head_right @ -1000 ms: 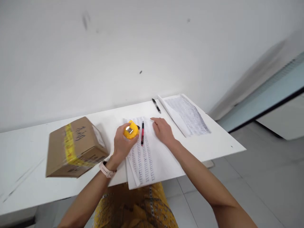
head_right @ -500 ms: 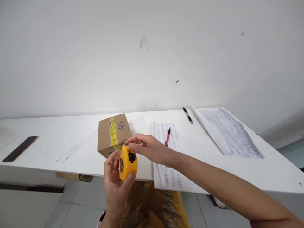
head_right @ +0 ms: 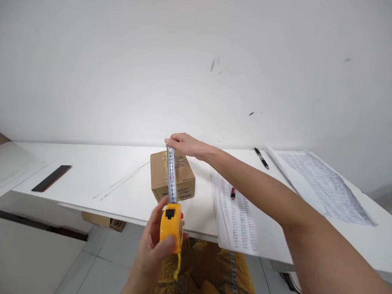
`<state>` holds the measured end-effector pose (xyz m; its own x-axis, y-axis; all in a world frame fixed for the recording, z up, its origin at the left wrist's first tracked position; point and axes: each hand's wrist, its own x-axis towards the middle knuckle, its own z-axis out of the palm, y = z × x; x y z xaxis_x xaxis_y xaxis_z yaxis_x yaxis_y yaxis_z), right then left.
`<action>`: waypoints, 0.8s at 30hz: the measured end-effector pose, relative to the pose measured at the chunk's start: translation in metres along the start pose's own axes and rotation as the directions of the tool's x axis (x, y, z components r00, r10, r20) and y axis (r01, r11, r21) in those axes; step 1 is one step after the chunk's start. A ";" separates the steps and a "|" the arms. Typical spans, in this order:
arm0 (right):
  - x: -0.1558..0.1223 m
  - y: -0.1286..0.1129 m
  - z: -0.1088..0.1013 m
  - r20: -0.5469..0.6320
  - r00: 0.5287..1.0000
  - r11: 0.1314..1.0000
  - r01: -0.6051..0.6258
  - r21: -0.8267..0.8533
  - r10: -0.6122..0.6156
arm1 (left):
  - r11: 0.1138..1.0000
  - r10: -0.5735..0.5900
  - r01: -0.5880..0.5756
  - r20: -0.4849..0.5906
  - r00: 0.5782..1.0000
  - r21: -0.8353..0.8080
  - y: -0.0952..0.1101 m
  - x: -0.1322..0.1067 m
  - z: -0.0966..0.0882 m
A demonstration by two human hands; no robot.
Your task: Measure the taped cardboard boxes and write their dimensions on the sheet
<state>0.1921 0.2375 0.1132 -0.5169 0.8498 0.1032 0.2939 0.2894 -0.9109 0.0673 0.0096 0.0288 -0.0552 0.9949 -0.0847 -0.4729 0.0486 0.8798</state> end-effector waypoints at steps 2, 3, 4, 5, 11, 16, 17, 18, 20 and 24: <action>0.029 0.014 -0.005 -0.064 0.998 0.997 -0.017 -0.069 0.013 | 0.986 -0.152 0.159 0.121 0.981 -0.049 0.003 -0.003 0.000; 0.042 0.022 -0.006 -0.082 0.996 0.995 -0.044 -0.087 0.037 | 0.977 -0.189 0.202 0.163 0.968 -0.065 0.005 -0.003 0.001; 0.052 0.030 -0.005 -0.093 0.994 0.993 -0.074 -0.089 0.065 | 0.973 -0.200 0.218 0.189 0.961 -0.079 0.006 -0.003 0.002; 0.060 0.036 -0.002 -0.093 0.991 0.991 -0.101 -0.084 0.093 | 0.971 -0.195 0.217 0.204 0.959 -0.096 0.007 -0.002 0.004; 0.066 0.053 0.021 -0.046 0.996 0.997 -0.075 0.002 0.075 | 0.959 -0.177 0.202 0.135 0.975 -0.199 -0.002 -0.005 0.016; 0.057 0.061 0.025 0.055 0.994 0.973 -0.100 0.210 0.090 | 0.946 -0.229 0.240 0.075 0.971 -0.217 -0.016 -0.018 0.023; 0.057 0.064 0.025 0.054 0.993 0.965 -0.113 0.237 0.103 | 0.945 -0.234 0.242 0.065 0.970 -0.221 -0.017 -0.019 0.025; 0.058 0.066 0.026 0.049 0.992 0.959 -0.123 0.256 0.115 | 0.944 -0.236 0.243 0.057 0.970 -0.225 -0.017 -0.020 0.026; 0.060 0.071 0.027 0.043 0.991 0.953 -0.135 0.272 0.128 | 0.943 -0.235 0.239 0.047 0.971 -0.231 -0.017 -0.019 0.029; 0.061 0.074 0.029 0.048 0.993 0.957 -0.116 0.266 0.107 | 0.946 -0.224 0.229 0.048 0.973 -0.228 -0.015 -0.016 0.030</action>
<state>0.1587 0.2984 0.0404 -0.5202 0.8539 -0.0145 0.1278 0.0611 -0.9899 0.1020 -0.0042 0.0312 0.0941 0.9618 -0.2572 -0.6607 0.2536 0.7066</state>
